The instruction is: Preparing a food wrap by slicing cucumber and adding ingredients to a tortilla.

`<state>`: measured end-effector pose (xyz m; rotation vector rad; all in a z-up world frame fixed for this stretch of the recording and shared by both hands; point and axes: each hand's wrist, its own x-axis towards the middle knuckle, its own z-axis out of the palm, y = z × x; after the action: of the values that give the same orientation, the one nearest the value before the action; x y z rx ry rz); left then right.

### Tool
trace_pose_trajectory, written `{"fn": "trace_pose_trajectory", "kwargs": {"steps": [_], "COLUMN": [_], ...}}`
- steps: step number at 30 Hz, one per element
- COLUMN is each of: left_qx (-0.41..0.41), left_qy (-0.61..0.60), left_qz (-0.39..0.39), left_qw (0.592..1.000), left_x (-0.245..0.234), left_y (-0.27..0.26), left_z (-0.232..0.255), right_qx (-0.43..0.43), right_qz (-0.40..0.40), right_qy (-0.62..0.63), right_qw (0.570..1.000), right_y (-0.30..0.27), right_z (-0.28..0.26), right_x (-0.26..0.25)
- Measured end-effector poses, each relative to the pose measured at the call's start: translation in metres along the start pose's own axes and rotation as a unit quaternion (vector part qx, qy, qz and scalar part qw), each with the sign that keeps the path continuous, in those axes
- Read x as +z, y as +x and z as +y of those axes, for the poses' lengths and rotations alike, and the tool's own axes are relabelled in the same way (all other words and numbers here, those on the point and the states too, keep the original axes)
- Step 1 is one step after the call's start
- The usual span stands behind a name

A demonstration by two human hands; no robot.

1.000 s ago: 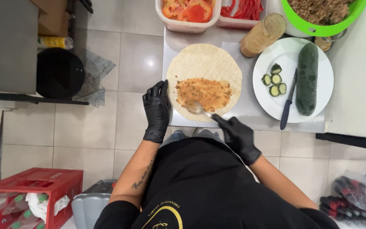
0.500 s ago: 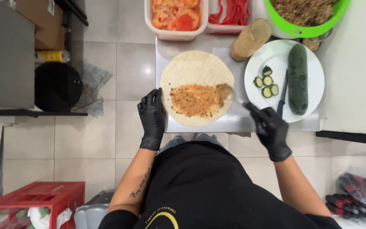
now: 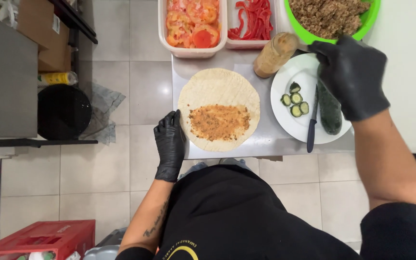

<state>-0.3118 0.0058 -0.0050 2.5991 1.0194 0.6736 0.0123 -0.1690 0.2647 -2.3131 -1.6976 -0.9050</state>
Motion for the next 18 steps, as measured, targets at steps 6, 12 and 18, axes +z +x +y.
{"fn": "trace_pose_trajectory", "kwargs": {"steps": [6,12,18], "left_qx": [0.002,0.010,0.086], "left_qy": [0.035,0.046,-0.130], "left_qz": [-0.070,-0.104,-0.041], "left_qw": [0.997,0.993,0.987], "left_x": [-0.018,-0.011,0.010], "left_y": [0.011,0.022,0.053], "left_z": [0.005,0.015,0.110], "right_qx": [-0.081,-0.085,0.076], "right_qz": [-0.123,-0.174,0.048], "right_qy": [0.031,0.069,0.102], "right_qw": [0.989,0.979,0.991], "right_y": [0.013,0.014,-0.038], "right_z": [0.027,0.025,0.007], "right_x": [0.083,0.109,0.046]}}
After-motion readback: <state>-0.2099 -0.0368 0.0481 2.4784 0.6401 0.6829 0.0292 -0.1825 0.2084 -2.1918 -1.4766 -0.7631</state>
